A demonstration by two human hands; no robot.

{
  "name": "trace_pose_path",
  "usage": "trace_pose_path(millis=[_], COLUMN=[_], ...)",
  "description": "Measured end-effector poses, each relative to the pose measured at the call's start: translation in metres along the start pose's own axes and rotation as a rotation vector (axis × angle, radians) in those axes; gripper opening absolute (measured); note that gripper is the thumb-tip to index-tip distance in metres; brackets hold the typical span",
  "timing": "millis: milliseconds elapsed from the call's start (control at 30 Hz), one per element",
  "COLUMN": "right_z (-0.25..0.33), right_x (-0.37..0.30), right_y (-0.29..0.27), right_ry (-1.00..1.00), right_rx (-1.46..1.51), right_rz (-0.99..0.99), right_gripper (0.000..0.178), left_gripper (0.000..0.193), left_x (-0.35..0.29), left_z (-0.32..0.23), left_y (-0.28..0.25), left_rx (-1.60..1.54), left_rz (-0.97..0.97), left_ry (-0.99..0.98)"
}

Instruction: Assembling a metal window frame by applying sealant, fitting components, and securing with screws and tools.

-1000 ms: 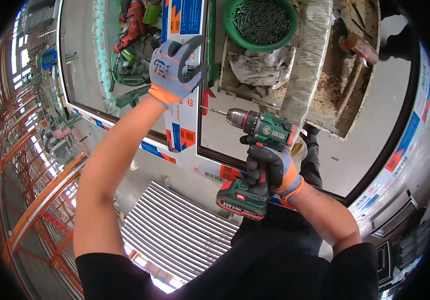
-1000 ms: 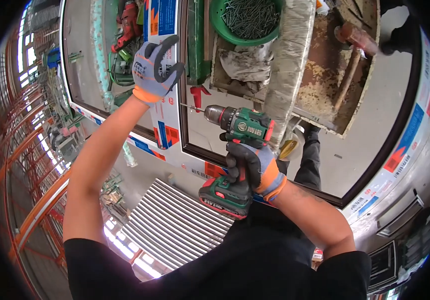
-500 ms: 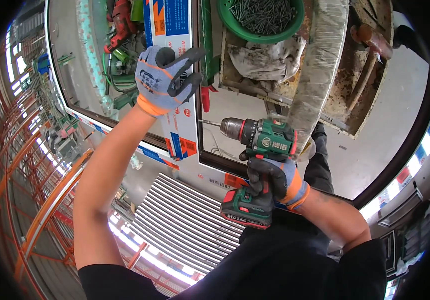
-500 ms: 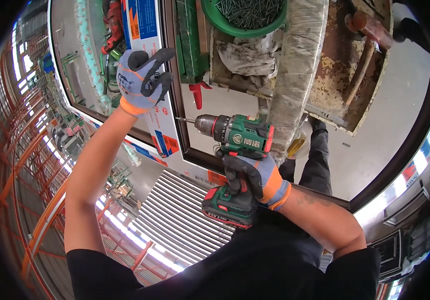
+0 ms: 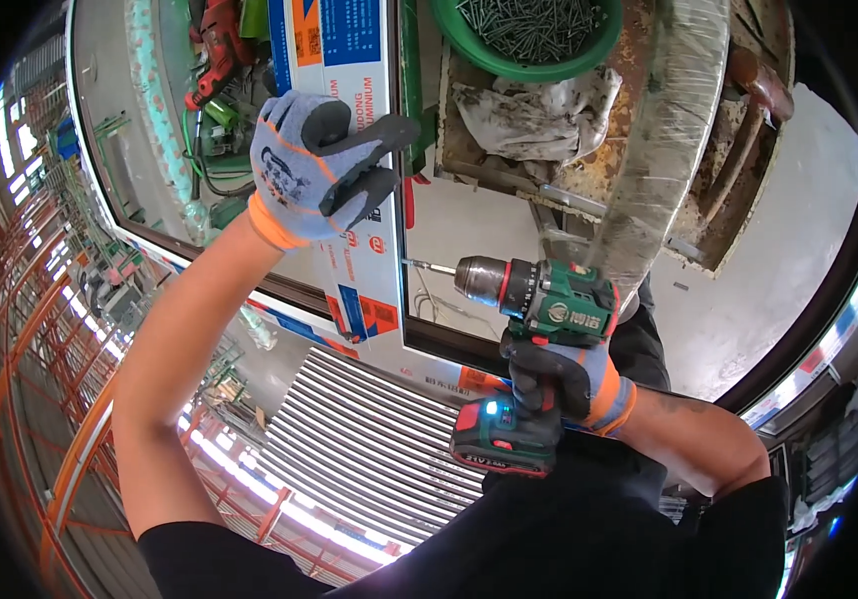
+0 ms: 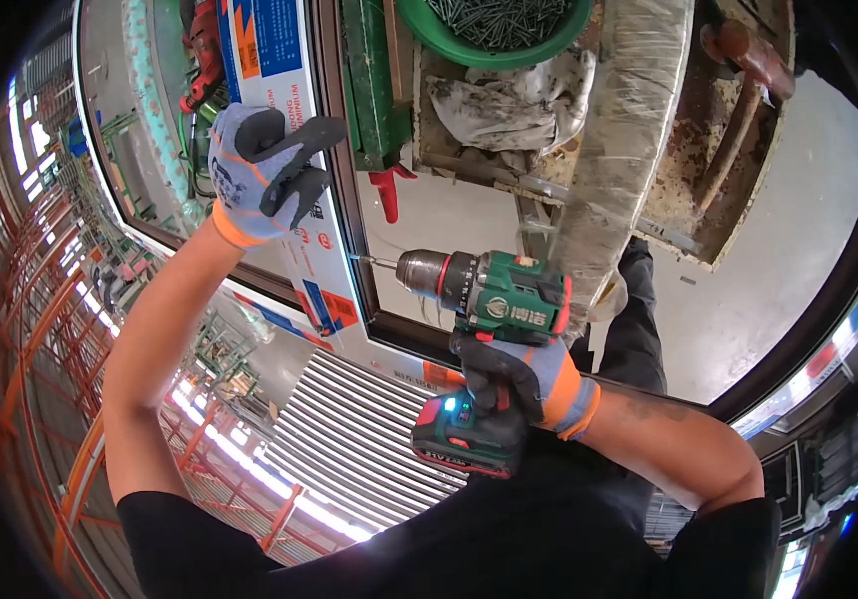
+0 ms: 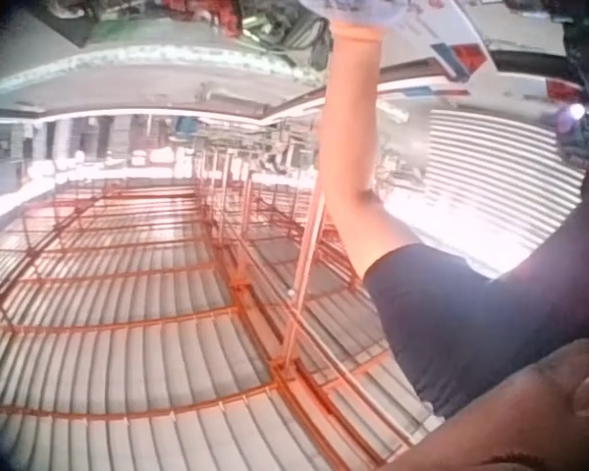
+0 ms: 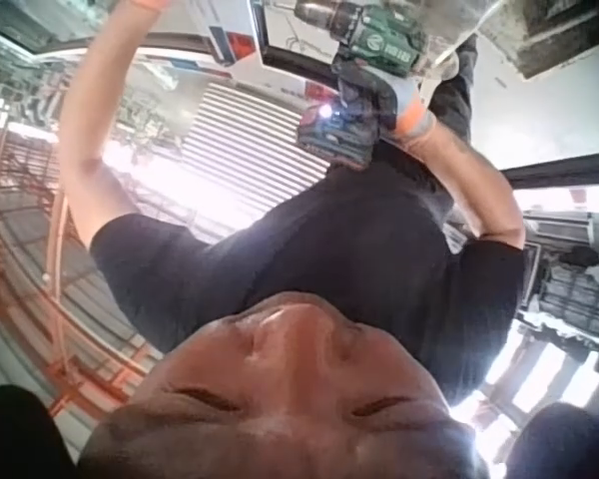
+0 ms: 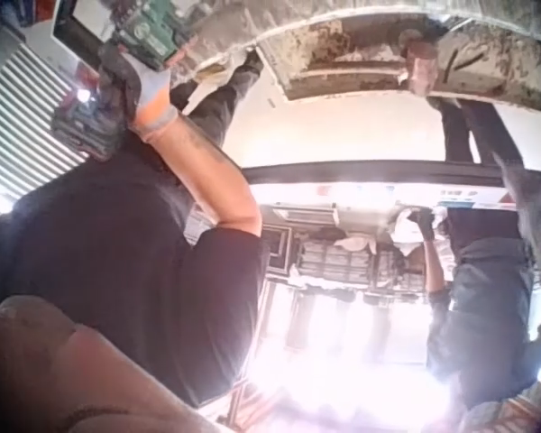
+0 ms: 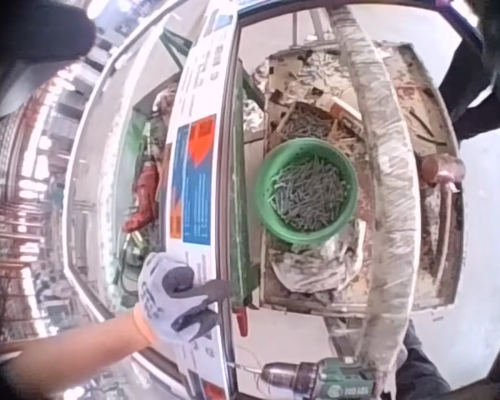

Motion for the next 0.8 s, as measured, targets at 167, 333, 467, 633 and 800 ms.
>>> trace_pose_path(millis=[167, 333, 467, 633, 800], right_z=[-0.001, -0.005, -0.002, -0.006, -0.01], right_x=[0.002, 0.005, 0.004, 0.004, 0.006], right_y=[0.005, 0.002, 0.001, 0.003, 0.003], right_ry=[0.044, 0.024, 0.046, 0.045, 0.03], right_rx=[0.128, 0.126, 0.098, 0.17, 0.198], right_rz=[0.014, 0.039, 0.031, 0.022, 0.032], right_gripper=[0.015, 0.014, 0.014, 0.012, 0.011], left_gripper=[0.051, 0.05, 0.05, 0.05, 0.049], left_x=[-0.002, 0.001, 0.002, 0.001, 0.0], left_z=[0.001, -0.002, -0.001, -0.001, 0.0], left_y=[0.0, -0.001, -0.002, -0.002, -0.002], left_rx=[-0.018, 0.007, 0.001, -0.001, -0.002], left_rz=[0.003, 0.006, 0.013, 0.042, 0.034], left_ry=[-0.003, -0.011, -0.015, -0.044, -0.029])
Point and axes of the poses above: each hand's wrist, its own x-axis towards the middle knuckle, its own y-axis out of the palm, z = x × y, the point moved 4 cm from there along x, towards the middle knuckle, and after that the axes turned 15 degrees about z, right-handed, at the moved point
